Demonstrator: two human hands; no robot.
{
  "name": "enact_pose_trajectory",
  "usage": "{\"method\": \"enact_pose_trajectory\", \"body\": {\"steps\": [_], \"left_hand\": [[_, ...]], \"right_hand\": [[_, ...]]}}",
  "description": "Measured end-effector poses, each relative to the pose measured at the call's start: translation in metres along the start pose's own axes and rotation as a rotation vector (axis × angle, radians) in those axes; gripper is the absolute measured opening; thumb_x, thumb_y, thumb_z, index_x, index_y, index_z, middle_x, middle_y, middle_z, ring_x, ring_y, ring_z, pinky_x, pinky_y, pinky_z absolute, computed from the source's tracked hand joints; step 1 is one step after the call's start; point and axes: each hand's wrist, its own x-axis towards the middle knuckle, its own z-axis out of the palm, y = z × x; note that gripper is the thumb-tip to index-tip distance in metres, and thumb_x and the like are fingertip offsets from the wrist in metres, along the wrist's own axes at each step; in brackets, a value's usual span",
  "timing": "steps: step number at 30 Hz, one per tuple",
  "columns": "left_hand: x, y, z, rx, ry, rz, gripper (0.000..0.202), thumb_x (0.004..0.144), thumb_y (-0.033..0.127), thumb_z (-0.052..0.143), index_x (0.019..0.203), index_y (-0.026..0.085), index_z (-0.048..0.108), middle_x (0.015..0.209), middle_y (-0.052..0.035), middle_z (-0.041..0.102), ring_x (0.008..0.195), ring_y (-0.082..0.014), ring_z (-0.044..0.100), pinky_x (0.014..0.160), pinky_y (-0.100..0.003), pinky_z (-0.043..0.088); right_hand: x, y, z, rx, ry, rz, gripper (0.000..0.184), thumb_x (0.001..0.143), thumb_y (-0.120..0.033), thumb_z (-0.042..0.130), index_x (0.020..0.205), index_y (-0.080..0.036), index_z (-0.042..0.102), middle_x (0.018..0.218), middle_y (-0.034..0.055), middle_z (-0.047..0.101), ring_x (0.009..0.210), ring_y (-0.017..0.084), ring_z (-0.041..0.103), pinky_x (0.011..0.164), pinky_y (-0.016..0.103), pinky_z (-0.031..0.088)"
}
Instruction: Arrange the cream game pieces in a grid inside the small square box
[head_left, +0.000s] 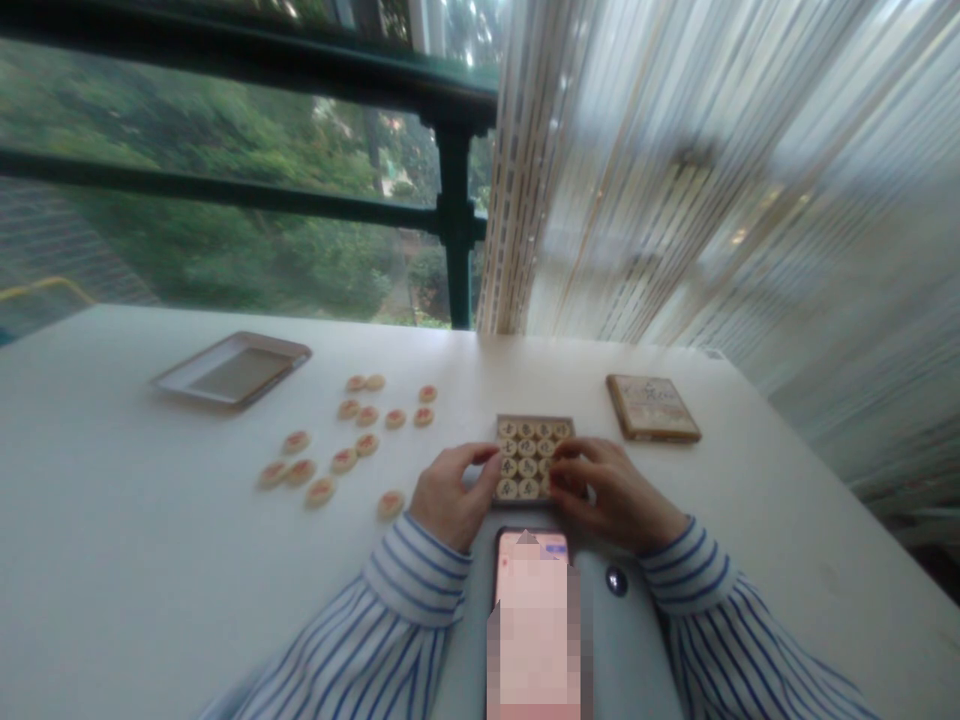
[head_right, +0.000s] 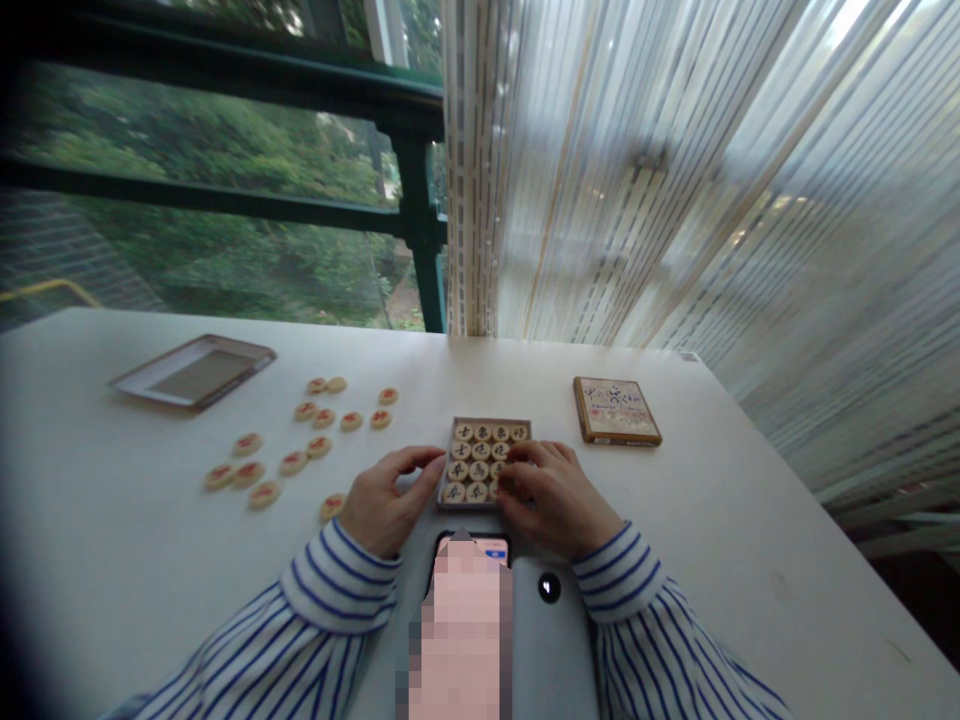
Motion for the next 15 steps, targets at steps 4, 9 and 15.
{"method": "enact_pose_trajectory", "body": {"steps": [4,9,15], "left_hand": [[-0.0002,-0.0005,0.0005,-0.006,0.006,-0.008,0.024,0.078,0.034,0.051,0.087,0.018,0.066,0.085,-0.0038,0.069,0.081,-0.0175,0.063,0.078,-0.032,0.049],[0.0004,-0.0019,0.0012,-0.008,0.004,-0.003,0.024,0.077,0.034,0.052,0.087,0.018,0.066,0.085,-0.0042,0.069,0.08,-0.0174,0.062,0.078,-0.032,0.049],[-0.0003,-0.0024,0.0019,-0.013,0.011,-0.005,0.024,0.077,0.034,0.052,0.088,0.018,0.066,0.087,-0.0041,0.069,0.082,-0.0175,0.062,0.079,-0.032,0.049]], "right_hand": [[-0.0004,0.0006,0.0,0.0,-0.003,-0.007,0.019,0.077,-0.029,0.058,0.094,-0.023,0.064,0.105,0.0074,0.058,0.096,0.02,0.053,0.086,0.039,0.038],[-0.0004,0.0004,-0.0008,0.01,-0.019,0.0,0.019,0.079,-0.029,0.056,0.095,-0.023,0.063,0.105,0.0068,0.058,0.097,0.019,0.053,0.086,0.039,0.037],[0.0,-0.0001,-0.0009,0.015,-0.015,-0.006,0.019,0.078,-0.03,0.057,0.094,-0.022,0.063,0.105,0.0073,0.058,0.097,0.019,0.053,0.087,0.04,0.037]]}}
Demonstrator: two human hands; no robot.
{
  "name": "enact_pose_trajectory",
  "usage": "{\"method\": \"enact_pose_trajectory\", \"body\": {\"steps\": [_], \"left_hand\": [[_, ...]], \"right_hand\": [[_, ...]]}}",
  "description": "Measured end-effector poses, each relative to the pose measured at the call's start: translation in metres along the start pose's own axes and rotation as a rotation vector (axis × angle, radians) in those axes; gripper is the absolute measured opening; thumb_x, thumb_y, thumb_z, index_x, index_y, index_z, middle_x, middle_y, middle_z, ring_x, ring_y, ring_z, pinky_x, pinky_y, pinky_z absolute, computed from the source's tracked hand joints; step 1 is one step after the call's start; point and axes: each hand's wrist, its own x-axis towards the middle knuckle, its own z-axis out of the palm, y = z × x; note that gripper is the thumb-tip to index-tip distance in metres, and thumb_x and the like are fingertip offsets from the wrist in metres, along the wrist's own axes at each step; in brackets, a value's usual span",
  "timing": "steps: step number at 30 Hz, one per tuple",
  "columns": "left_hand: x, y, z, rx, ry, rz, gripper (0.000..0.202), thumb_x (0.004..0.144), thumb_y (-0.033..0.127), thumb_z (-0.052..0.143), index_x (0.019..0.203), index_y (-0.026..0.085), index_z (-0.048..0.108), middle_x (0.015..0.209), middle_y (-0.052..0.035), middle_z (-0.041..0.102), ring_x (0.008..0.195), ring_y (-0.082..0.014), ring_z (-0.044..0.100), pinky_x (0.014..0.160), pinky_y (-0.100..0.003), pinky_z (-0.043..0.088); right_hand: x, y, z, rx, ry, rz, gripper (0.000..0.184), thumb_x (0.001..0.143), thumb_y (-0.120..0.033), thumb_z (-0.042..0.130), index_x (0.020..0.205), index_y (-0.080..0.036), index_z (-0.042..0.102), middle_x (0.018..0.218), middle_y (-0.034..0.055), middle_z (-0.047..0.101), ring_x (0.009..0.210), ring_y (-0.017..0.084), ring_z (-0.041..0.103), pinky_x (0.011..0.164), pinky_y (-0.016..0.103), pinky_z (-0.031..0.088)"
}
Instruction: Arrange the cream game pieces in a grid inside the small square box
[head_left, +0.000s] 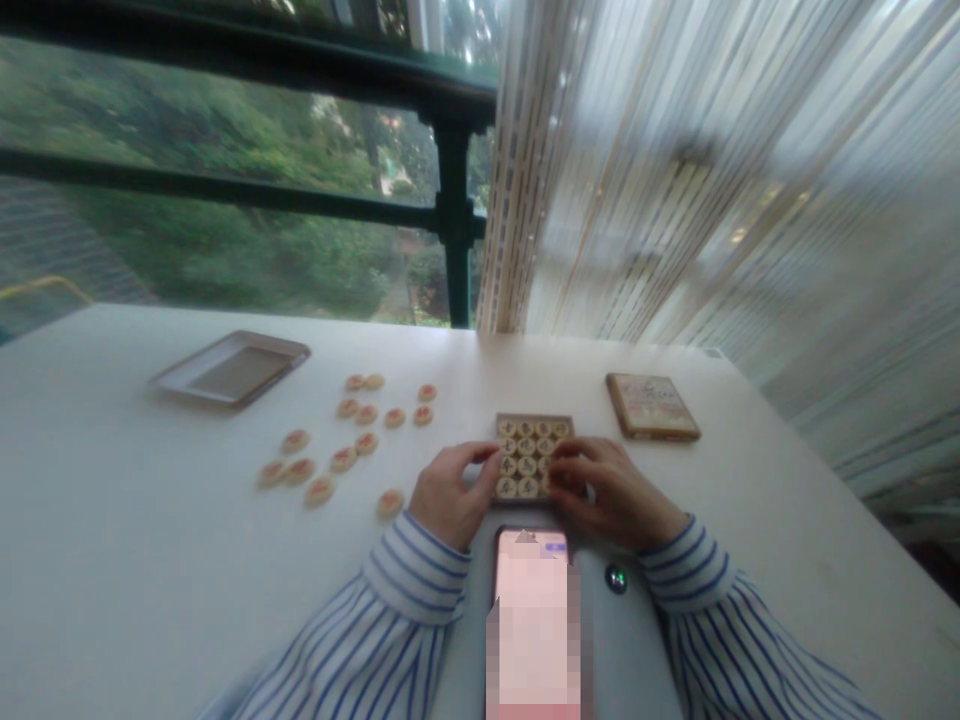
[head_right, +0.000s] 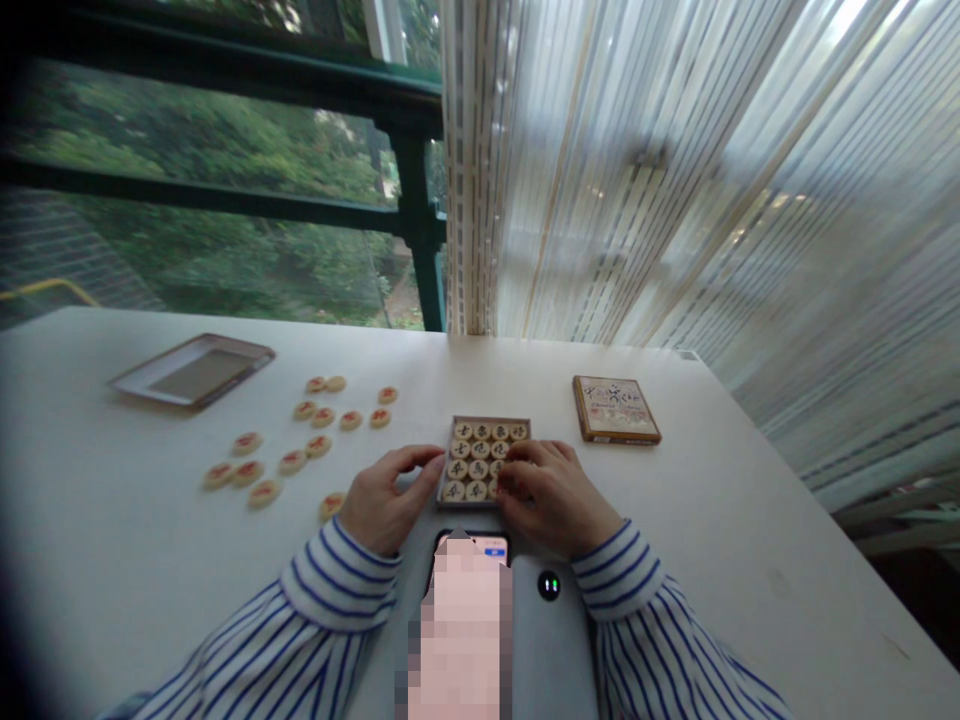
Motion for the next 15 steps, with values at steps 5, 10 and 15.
{"method": "enact_pose_trajectory", "body": {"steps": [5,10,15], "left_hand": [[-0.0003,0.0007,-0.0004,0.01,0.0,0.005,0.024,0.077,0.035,0.052,0.087,0.019,0.066,0.087,-0.0042,0.07,0.082,-0.0178,0.063,0.079,-0.032,0.049],[0.0002,0.001,-0.0002,0.009,0.001,0.001,0.024,0.077,0.034,0.052,0.087,0.019,0.066,0.087,-0.0039,0.07,0.081,-0.0173,0.062,0.079,-0.032,0.049],[0.0001,0.0005,-0.0001,0.007,0.007,0.004,0.023,0.077,0.034,0.052,0.086,0.019,0.066,0.086,-0.0039,0.07,0.081,-0.0175,0.063,0.079,-0.032,0.049]], "right_hand": [[-0.0004,-0.0005,0.0003,-0.005,0.005,0.003,0.019,0.078,-0.03,0.057,0.095,-0.022,0.063,0.104,0.0071,0.059,0.095,0.019,0.054,0.086,0.039,0.037],[-0.0004,0.0001,0.0001,-0.007,0.004,-0.004,0.02,0.078,-0.03,0.057,0.095,-0.022,0.063,0.104,0.0078,0.059,0.095,0.02,0.054,0.086,0.039,0.037],[-0.0005,-0.0009,-0.0016,-0.014,0.002,-0.002,0.021,0.078,-0.029,0.057,0.097,-0.022,0.062,0.104,0.0078,0.059,0.096,0.019,0.054,0.086,0.039,0.037]]}}
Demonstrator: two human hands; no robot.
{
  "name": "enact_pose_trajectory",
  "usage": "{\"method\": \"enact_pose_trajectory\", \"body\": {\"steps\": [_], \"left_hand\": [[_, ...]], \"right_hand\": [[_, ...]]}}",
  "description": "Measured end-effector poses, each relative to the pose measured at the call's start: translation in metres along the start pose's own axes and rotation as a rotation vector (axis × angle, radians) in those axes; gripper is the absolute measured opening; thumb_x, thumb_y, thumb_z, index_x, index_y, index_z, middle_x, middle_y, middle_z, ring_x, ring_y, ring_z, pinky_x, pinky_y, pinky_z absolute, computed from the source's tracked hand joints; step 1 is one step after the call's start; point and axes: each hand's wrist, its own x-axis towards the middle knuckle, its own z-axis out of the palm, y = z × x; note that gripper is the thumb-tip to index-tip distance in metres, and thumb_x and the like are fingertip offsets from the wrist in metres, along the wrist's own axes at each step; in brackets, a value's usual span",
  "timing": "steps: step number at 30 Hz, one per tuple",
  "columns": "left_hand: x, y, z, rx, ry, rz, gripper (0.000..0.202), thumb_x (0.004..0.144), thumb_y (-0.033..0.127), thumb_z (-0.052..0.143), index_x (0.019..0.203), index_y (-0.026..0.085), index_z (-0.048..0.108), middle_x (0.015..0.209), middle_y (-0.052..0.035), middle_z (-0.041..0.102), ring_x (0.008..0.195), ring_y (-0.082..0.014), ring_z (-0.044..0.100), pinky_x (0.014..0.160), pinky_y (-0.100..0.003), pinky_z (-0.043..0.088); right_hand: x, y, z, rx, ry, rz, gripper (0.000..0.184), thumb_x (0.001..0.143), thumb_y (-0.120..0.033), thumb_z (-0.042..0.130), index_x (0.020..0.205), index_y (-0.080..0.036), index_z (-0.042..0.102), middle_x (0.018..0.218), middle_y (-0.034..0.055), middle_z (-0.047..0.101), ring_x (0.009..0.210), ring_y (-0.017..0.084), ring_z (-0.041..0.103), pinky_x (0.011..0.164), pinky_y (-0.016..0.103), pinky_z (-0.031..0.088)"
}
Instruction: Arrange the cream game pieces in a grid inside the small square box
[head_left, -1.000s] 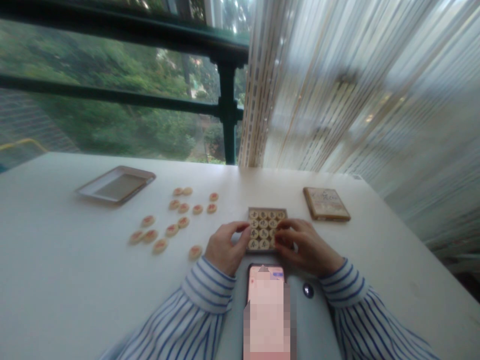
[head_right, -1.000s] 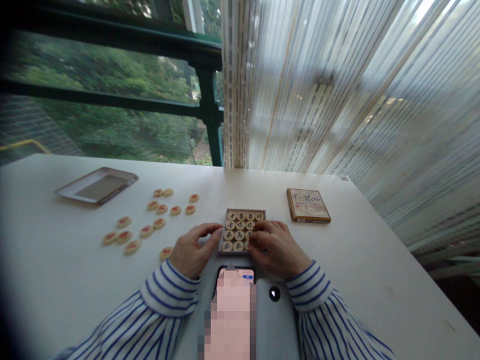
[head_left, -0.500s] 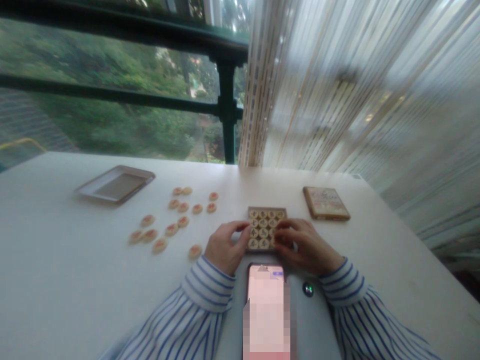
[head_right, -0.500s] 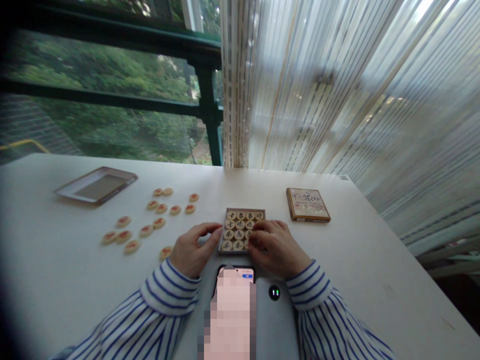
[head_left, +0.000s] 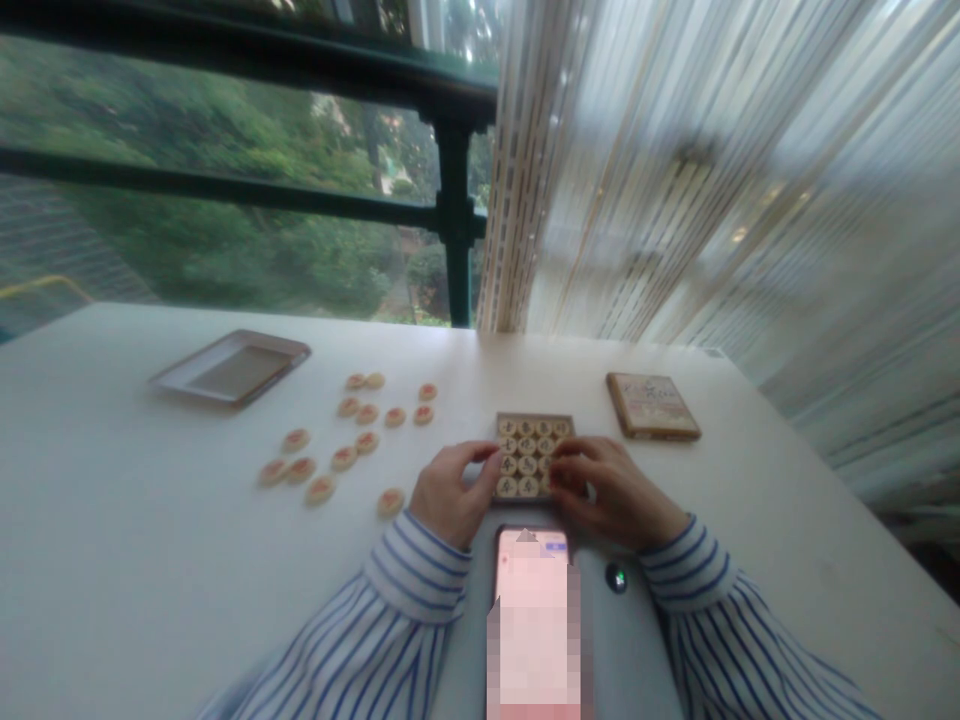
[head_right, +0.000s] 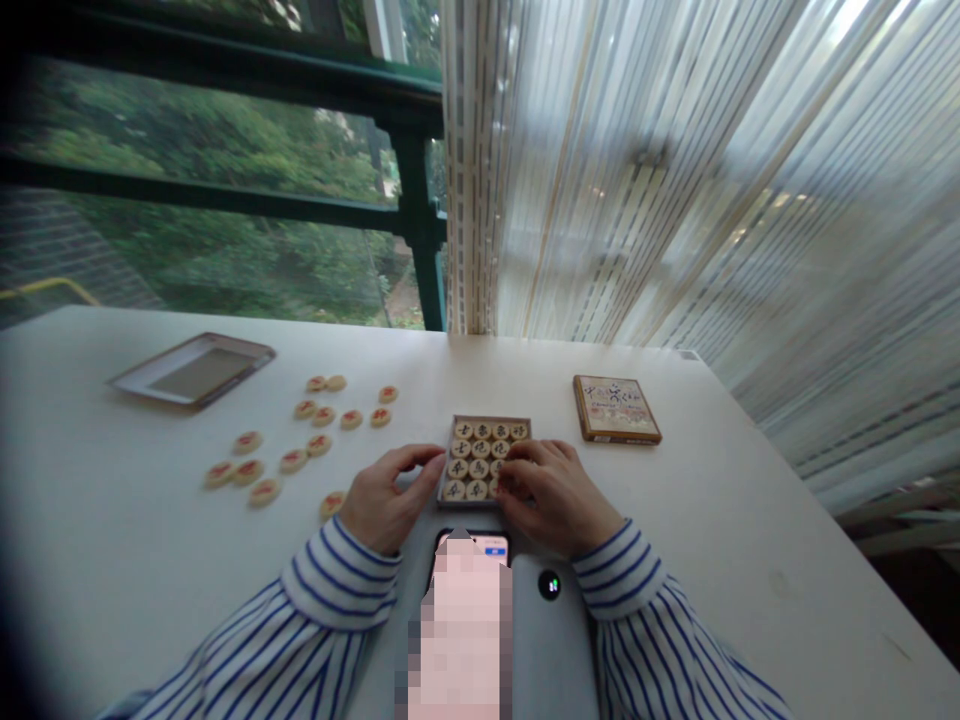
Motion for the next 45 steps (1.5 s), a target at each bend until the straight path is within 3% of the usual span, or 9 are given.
{"method": "enact_pose_trajectory", "body": {"steps": [7,11,15,19,33,45], "left_hand": [[0.0,0.002,-0.001,-0.043,-0.038,-0.031,0.025,0.078,0.034,0.05,0.089,0.017,0.065,0.086,-0.0053,0.069,0.075,-0.0163,0.063,0.068,-0.029,0.051],[0.0,0.001,0.0,-0.038,-0.057,-0.043,0.027,0.078,0.034,0.05,0.092,0.016,0.063,0.082,-0.0058,0.068,0.066,-0.0144,0.063,0.06,-0.026,0.051],[-0.001,-0.002,0.003,0.022,-0.074,-0.037,0.027,0.077,0.033,0.05,0.093,0.016,0.063,0.078,-0.0047,0.068,0.062,-0.0141,0.063,0.059,-0.026,0.051],[-0.002,-0.005,0.005,0.053,-0.088,-0.027,0.029,0.076,0.032,0.05,0.095,0.016,0.063,0.075,-0.0047,0.068,0.065,-0.0163,0.063,0.06,-0.027,0.051],[-0.002,-0.009,0.005,0.079,-0.142,0.014,0.031,0.076,0.027,0.049,0.103,0.017,0.062,0.079,-0.004,0.07,0.072,-0.0165,0.065,0.069,-0.027,0.052],[-0.002,-0.011,0.006,0.08,-0.131,0.013,0.03,0.076,0.025,0.048,0.1,0.017,0.063,0.076,-0.0034,0.07,0.066,-0.015,0.064,0.065,-0.026,0.051]], "right_hand": [[0.001,0.002,0.001,-0.034,0.067,0.065,0.026,0.079,-0.033,0.055,0.101,-0.02,0.06,0.103,0.0091,0.061,0.094,0.02,0.055,0.083,0.037,0.04],[0.001,0.007,0.002,-0.061,0.195,0.309,0.026,0.085,-0.03,0.044,0.1,-0.018,0.06,0.087,0.0072,0.065,0.077,0.017,0.059,0.069,0.029,0.044],[-0.001,0.014,0.005,-0.088,0.143,0.48,0.032,0.086,-0.033,0.039,0.106,-0.019,0.06,0.078,0.0055,0.067,0.065,0.016,0.061,0.057,0.025,0.042],[-0.002,0.017,0.009,-0.098,0.046,0.481,0.035,0.087,-0.034,0.036,0.109,-0.019,0.059,0.085,0.0079,0.069,0.074,0.019,0.063,0.06,0.027,0.043],[-0.001,0.015,0.011,0.022,0.053,0.411,0.031,0.086,-0.022,0.037,0.106,-0.022,0.061,0.09,0.0057,0.069,0.082,0.019,0.063,0.069,0.026,0.044],[0.003,0.008,0.006,0.065,-0.021,0.525,0.035,0.085,-0.023,0.036,0.111,-0.018,0.059,0.101,0.0081,0.066,0.092,0.019,0.06,0.077,0.026,0.042]]}}
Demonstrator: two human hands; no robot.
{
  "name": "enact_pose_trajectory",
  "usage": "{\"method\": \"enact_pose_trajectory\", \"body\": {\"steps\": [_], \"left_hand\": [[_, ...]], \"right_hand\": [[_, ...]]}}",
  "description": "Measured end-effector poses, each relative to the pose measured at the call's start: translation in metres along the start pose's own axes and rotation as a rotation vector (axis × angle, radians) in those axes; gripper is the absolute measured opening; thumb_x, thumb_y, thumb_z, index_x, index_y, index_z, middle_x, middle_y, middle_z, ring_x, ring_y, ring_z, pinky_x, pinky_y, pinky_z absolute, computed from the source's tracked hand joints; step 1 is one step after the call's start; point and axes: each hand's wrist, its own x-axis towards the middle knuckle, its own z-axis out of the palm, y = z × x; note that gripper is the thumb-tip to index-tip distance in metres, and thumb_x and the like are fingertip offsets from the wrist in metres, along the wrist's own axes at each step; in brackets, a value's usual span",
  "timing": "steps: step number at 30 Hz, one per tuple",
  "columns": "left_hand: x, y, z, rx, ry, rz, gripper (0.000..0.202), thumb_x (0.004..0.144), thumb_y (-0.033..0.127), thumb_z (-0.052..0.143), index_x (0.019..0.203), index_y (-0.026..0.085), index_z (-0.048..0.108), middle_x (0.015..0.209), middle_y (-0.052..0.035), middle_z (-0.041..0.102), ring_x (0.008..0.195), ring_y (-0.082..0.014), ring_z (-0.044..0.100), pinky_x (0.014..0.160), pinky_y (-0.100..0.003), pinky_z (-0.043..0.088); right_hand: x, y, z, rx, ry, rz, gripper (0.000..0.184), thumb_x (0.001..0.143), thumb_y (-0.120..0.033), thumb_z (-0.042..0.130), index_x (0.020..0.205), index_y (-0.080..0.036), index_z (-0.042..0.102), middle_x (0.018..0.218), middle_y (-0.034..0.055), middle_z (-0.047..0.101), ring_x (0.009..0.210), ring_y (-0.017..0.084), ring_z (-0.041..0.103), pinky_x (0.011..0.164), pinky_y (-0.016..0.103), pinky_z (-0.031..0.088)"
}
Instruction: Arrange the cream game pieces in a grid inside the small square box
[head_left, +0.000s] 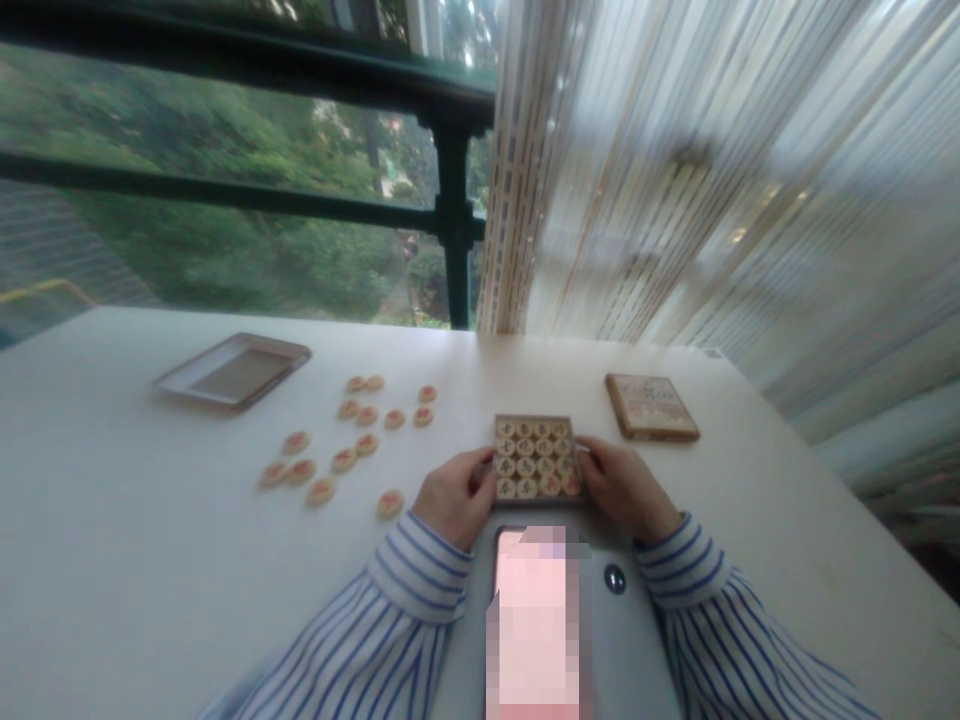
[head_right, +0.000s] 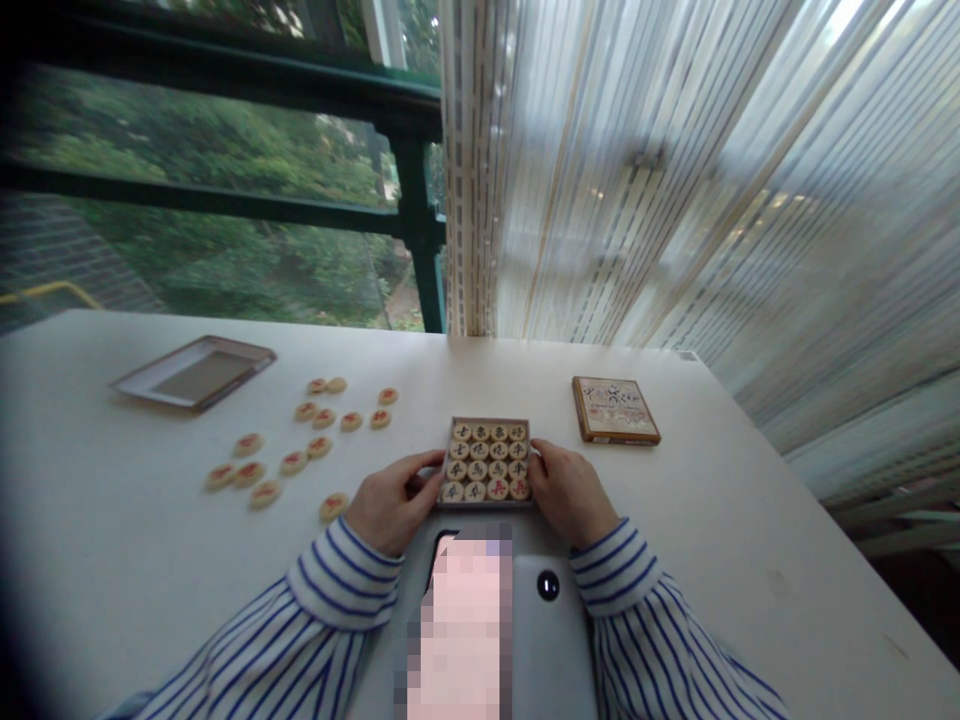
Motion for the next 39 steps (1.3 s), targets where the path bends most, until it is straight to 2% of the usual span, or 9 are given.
{"method": "enact_pose_trajectory", "body": {"steps": [8,15,24,30,39], "left_hand": [[0.0,-0.001,0.001,-0.003,-0.001,0.002,0.03,0.075,0.024,0.049,0.101,0.016,0.063,0.076,-0.0034,0.07,0.068,-0.0151,0.064,0.065,-0.025,0.051],[0.001,0.003,-0.004,-0.026,0.023,-0.024,0.03,0.076,0.029,0.05,0.097,0.013,0.063,0.079,-0.0061,0.069,0.064,-0.0146,0.064,0.061,-0.025,0.051],[0.003,0.006,-0.008,-0.063,0.112,0.008,0.024,0.076,0.028,0.051,0.09,0.014,0.064,0.081,-0.0058,0.069,0.057,-0.0116,0.061,0.057,-0.024,0.05],[0.005,0.01,-0.009,-0.096,0.101,0.011,0.021,0.077,0.027,0.052,0.086,0.014,0.066,0.079,-0.0054,0.069,0.056,-0.0108,0.06,0.055,-0.023,0.049],[0.009,0.016,-0.024,-0.082,0.101,0.064,0.019,0.076,0.027,0.053,0.084,0.015,0.066,0.076,-0.0043,0.069,0.057,-0.0104,0.059,0.057,-0.022,0.048]], "right_hand": [[0.001,0.002,0.001,0.014,-0.012,0.004,0.035,0.086,-0.025,0.035,0.111,-0.018,0.058,0.101,0.0085,0.066,0.092,0.019,0.06,0.077,0.026,0.042],[0.002,0.006,0.004,0.002,0.034,0.018,0.037,0.085,-0.027,0.036,0.114,-0.015,0.057,0.104,0.0106,0.065,0.094,0.02,0.06,0.079,0.028,0.042],[0.004,0.011,0.007,0.01,0.093,0.021,0.037,0.085,-0.029,0.036,0.112,-0.015,0.058,0.096,0.0104,0.067,0.085,0.019,0.062,0.072,0.027,0.043],[0.006,0.01,0.008,0.026,0.111,0.024,0.035,0.085,-0.032,0.036,0.107,-0.018,0.06,0.089,0.0086,0.068,0.078,0.018,0.062,0.066,0.025,0.042],[0.006,0.012,0.006,0.066,0.168,0.02,0.033,0.084,-0.033,0.038,0.103,-0.019,0.061,0.09,0.0079,0.068,0.081,0.018,0.062,0.069,0.026,0.043]]}}
